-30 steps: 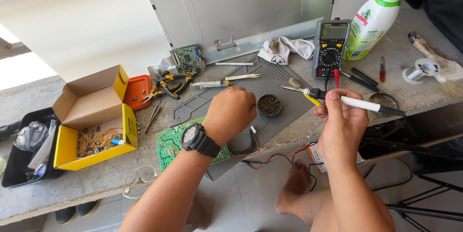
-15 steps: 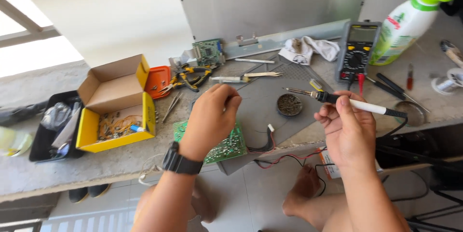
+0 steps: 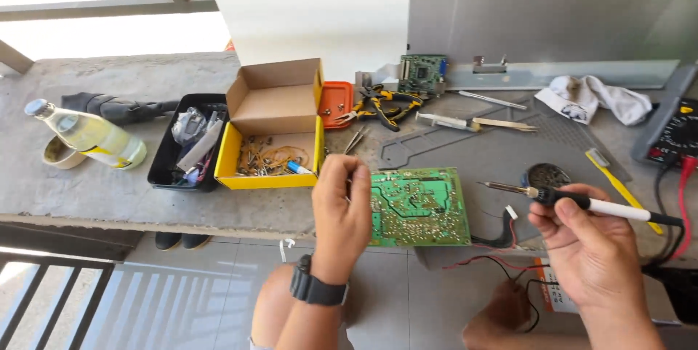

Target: The person uses a soldering iron to apply heat to a green circuit board, then uses tweezers to pick up and place small components onto the board. They continue soldering and adjusting components on the board.

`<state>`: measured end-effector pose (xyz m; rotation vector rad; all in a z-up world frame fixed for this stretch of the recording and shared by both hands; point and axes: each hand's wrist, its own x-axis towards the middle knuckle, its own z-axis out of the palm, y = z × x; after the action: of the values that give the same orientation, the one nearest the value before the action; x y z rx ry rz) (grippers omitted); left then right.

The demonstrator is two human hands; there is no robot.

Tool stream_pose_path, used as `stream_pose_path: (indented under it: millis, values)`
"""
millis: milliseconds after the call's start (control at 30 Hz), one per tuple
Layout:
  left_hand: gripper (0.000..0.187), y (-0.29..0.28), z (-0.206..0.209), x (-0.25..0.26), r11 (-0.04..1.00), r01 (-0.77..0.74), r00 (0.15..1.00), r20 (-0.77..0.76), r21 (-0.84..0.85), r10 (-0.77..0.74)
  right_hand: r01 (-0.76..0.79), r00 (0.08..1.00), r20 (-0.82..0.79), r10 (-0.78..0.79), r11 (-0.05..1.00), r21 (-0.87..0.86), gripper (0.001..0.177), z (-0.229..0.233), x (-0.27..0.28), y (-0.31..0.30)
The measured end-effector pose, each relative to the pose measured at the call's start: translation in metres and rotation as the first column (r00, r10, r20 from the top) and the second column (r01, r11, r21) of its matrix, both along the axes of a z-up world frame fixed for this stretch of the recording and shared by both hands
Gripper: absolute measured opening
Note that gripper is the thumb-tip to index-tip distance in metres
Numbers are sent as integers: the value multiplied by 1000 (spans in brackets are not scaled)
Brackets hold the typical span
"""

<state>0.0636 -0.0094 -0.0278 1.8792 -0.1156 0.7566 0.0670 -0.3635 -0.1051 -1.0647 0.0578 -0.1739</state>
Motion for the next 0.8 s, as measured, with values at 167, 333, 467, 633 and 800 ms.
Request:
stream_pose_path:
  millis: [167, 333, 467, 633, 800]
  values:
    - [13, 0, -10, -9, 992, 105, 994, 34, 75, -107, 87, 994, 78, -79, 991, -102, 23, 15, 0, 21]
    - [10, -2, -14, -19, 963, 254, 967, 7, 89, -255, 529, 834, 427, -350, 729, -434, 26, 18, -21, 58]
    - [8, 7, -13, -22, 970, 228, 973, 14, 79, -230, 635, 675, 737, -45, 543, -549, 26, 31, -33, 66]
    - [8, 17, -13, -23, 982, 179, 978, -92, -67, -185, 577, 776, 628, -54, 461, -674, 27, 28, -46, 91]
    - [7, 25, -7, -21, 982, 169, 982, -66, -84, -175, 264, 962, 200, -185, 812, -520, 30, 3, -36, 76]
